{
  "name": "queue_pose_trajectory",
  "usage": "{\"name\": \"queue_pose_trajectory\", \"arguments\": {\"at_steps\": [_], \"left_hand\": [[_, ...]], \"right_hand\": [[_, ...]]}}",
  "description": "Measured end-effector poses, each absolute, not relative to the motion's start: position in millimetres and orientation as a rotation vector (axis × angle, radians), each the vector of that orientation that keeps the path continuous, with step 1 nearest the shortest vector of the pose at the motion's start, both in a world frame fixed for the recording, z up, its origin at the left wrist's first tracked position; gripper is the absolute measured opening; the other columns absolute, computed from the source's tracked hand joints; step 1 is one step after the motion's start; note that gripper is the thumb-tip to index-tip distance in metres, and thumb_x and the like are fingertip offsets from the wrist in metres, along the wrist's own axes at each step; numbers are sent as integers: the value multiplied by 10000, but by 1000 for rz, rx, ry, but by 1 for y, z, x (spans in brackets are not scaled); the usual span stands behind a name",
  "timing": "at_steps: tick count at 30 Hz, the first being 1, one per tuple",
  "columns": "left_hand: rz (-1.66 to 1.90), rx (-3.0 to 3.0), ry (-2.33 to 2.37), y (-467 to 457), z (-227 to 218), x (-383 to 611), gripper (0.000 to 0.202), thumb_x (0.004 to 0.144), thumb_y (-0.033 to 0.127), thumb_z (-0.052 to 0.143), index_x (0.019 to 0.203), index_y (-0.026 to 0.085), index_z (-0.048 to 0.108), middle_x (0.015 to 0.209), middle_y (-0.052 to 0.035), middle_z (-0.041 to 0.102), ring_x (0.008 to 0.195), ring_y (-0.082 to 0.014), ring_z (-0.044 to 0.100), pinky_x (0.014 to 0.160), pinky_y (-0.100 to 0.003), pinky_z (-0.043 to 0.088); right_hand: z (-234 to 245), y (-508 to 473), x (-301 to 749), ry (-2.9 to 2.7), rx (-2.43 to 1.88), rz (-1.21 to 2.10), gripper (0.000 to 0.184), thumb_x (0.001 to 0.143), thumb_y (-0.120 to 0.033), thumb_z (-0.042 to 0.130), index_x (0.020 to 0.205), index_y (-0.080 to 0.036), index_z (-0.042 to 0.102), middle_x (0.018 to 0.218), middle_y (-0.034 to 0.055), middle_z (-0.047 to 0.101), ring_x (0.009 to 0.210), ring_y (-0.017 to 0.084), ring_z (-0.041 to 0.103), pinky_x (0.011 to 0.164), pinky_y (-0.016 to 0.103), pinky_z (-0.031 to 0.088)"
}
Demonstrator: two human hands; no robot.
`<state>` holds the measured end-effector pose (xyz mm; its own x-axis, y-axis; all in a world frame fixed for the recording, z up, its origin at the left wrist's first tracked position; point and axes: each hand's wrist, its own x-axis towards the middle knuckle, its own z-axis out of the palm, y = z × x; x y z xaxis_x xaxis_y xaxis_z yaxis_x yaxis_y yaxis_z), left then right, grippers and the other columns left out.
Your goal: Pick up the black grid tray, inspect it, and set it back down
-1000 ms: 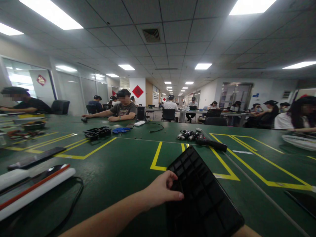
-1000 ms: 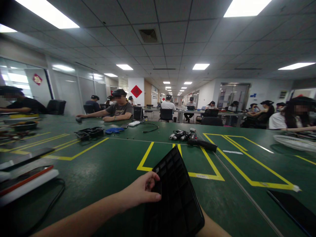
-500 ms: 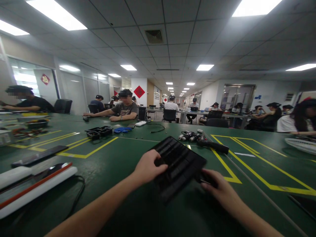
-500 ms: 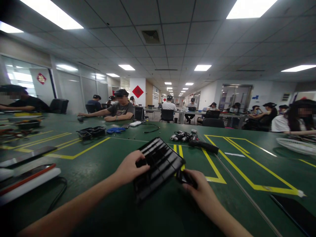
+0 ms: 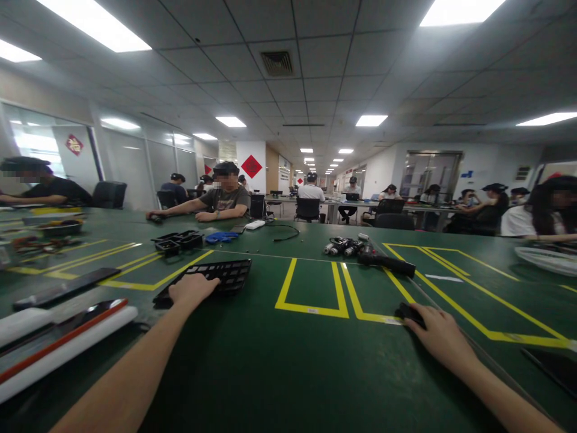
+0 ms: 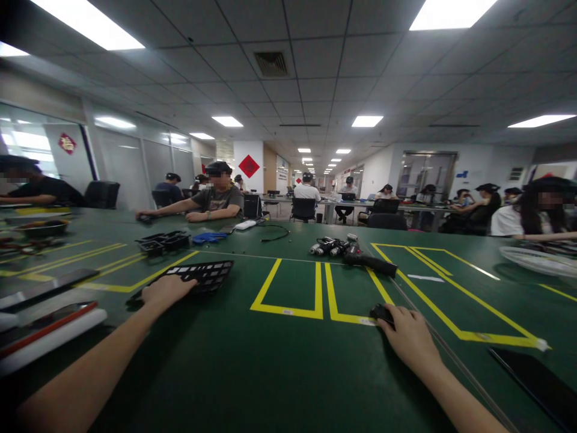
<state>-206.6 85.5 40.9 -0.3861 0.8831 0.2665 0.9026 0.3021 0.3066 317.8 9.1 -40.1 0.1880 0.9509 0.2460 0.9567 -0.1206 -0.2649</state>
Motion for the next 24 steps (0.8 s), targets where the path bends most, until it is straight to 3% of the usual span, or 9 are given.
{"name": "queue_pose_trajectory", "arguments": {"at_steps": [4,8,12,16,20,24], "left_hand": [[-620,-1689,-2386,83,44,-190,496,744,357,442,966,-53,611,1033,-342,555,1009,-466,511,797,-535,382],[-663,-2046,-2048,71,37,-150,441,812,106,280,1178,30,512,1152,-204,540,1087,-263,505,937,-360,353],[-614,-2444,-1768,57,15,-108,453,803,33,292,1159,139,551,1123,-86,585,1012,-163,543,911,-254,381],[-537,-2629,-1669,51,3,-93,387,805,60,343,1068,169,605,1087,-59,600,973,-163,559,890,-265,401],[-553,-2579,-1727,53,3,-97,353,815,194,436,1150,137,533,1179,-107,523,1087,-219,479,967,-340,334],[-573,-2537,-1841,60,3,-105,235,822,250,436,931,113,592,985,-136,562,923,-261,522,829,-391,392]], "right_hand": [[-42,11,319,-1803,-2104,-31,555,785,-460,329,1194,-117,482,1180,125,554,1108,340,442,960,464,345],[-41,10,318,-1804,-2122,-25,557,792,-451,316,1201,-108,473,1191,135,541,1120,347,427,976,467,325],[-39,10,316,-1810,-2116,-53,563,788,-475,326,1195,-118,482,1184,143,543,1121,339,431,960,471,334],[-37,9,313,-1809,-2104,-117,560,792,-497,312,1157,-126,518,1171,145,553,1107,327,449,930,479,349],[-39,10,313,-1784,-2087,-208,593,801,-511,285,1149,-91,519,1165,160,555,1110,326,448,917,483,351],[-44,13,317,-1787,-2027,-335,609,823,-504,241,1164,-72,502,1187,168,542,1137,318,431,921,485,344]]}}
